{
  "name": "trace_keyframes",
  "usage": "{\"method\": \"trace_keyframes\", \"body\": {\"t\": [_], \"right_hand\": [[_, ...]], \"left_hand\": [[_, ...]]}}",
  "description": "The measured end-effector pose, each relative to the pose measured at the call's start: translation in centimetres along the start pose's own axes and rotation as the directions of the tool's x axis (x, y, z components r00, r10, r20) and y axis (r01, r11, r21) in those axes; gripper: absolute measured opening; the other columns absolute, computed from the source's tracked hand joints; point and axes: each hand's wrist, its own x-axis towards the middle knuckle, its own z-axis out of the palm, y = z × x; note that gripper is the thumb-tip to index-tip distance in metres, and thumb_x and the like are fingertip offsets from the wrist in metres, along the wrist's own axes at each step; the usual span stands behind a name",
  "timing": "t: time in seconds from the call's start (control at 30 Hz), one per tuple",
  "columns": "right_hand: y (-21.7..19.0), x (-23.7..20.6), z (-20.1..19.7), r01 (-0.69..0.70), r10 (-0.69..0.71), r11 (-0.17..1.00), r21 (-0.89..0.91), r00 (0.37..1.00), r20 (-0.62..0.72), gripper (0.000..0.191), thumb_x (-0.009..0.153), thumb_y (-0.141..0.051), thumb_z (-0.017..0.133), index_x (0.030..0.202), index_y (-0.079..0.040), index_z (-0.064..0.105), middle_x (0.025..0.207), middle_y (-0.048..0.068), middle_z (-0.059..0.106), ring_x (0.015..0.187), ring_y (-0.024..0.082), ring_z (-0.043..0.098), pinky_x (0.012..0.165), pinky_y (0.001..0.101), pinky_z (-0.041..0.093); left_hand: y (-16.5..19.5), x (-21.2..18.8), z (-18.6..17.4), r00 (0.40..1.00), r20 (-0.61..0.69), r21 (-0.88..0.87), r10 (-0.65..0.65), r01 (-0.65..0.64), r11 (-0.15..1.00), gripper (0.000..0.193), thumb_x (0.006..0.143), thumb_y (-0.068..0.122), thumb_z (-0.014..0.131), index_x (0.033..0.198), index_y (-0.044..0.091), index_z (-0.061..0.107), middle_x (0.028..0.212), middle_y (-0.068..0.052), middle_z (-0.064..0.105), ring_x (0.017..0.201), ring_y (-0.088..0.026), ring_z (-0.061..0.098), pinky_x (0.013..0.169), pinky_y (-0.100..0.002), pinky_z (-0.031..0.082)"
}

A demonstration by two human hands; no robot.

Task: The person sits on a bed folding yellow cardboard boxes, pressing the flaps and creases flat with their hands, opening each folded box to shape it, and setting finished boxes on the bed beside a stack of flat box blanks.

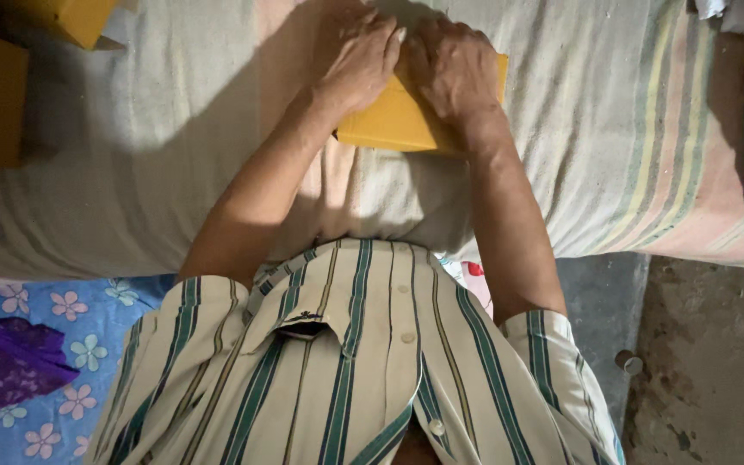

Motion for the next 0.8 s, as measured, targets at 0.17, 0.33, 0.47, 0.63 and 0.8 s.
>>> {"method": "trace_keyframes", "body": {"t": [0.17,0.33,0.47,0.63,0.8], "right_hand": [[1.6,-2.0,-1.2,-0.159,0.151,0.966,-0.201,0.987,-0.056,0.034,0.112,-0.034,0.051,0.121,-0.005,0.066,0.117,0.021,0.068,0.109,0.038,0.062,0.094,0.0555,0.043],[-1.1,-6.1,-4.4,-0.261,0.26,0.932,-0.254,0.965,-0.037,0.063,0.109,-0.049,0.048,0.152,-0.004,0.051,0.149,0.023,0.052,0.141,0.04,0.044,0.125,0.0609,0.025],[-5.3,-7.0,-4.8,-0.052,0.086,0.96,-0.276,0.99,0.114,0.099,0.091,-0.073,0.057,0.159,-0.004,0.033,0.163,0.027,0.023,0.15,0.043,0.014,0.118,0.0638,0.005],[-7.2,-7.4,-4.2,0.045,-0.01,0.973,-0.227,0.988,0.153,0.106,0.093,-0.07,0.061,0.165,-0.001,0.027,0.172,0.023,0.021,0.161,0.037,0.014,0.131,0.0559,0.004],[-5.1,-9.9,-5.8,-0.059,0.064,0.984,-0.168,0.997,0.03,0.098,0.088,-0.063,0.07,0.162,-0.008,0.038,0.169,0.017,0.029,0.158,0.038,0.024,0.129,0.0556,0.017]], "left_hand": [[-0.3,-1.0,-0.8,0.935,0.219,-0.187,-0.279,0.32,0.929,0.033,0.118,0.029,0.037,0.133,0.004,0.052,0.136,-0.024,0.053,0.123,-0.039,0.06,0.11,-0.057,0.047],[1.2,-5.0,-2.8,0.992,0.106,-0.035,-0.076,0.08,0.996,0.061,0.106,0.047,0.061,0.158,0.023,0.041,0.161,-0.023,0.02,0.145,-0.045,0.032,0.121,-0.059,0.034],[2.0,-7.5,-3.2,0.977,0.207,0.033,0.046,-0.054,0.998,0.113,0.067,0.064,0.093,0.158,0.031,0.035,0.164,-0.017,0.001,0.149,-0.05,0.003,0.124,-0.067,0.011],[0.8,-8.6,-1.9,0.97,0.243,0.062,0.012,-0.028,0.998,0.128,0.058,0.048,0.099,0.164,0.035,0.028,0.172,-0.009,0.003,0.156,-0.049,0.007,0.129,-0.06,0.015],[-2.3,-10.1,-0.2,0.992,0.106,-0.103,0.07,-0.059,0.993,0.112,0.077,0.044,0.09,0.166,0.022,0.026,0.175,-0.011,0.01,0.161,-0.038,0.018,0.134,-0.056,0.021]]}}
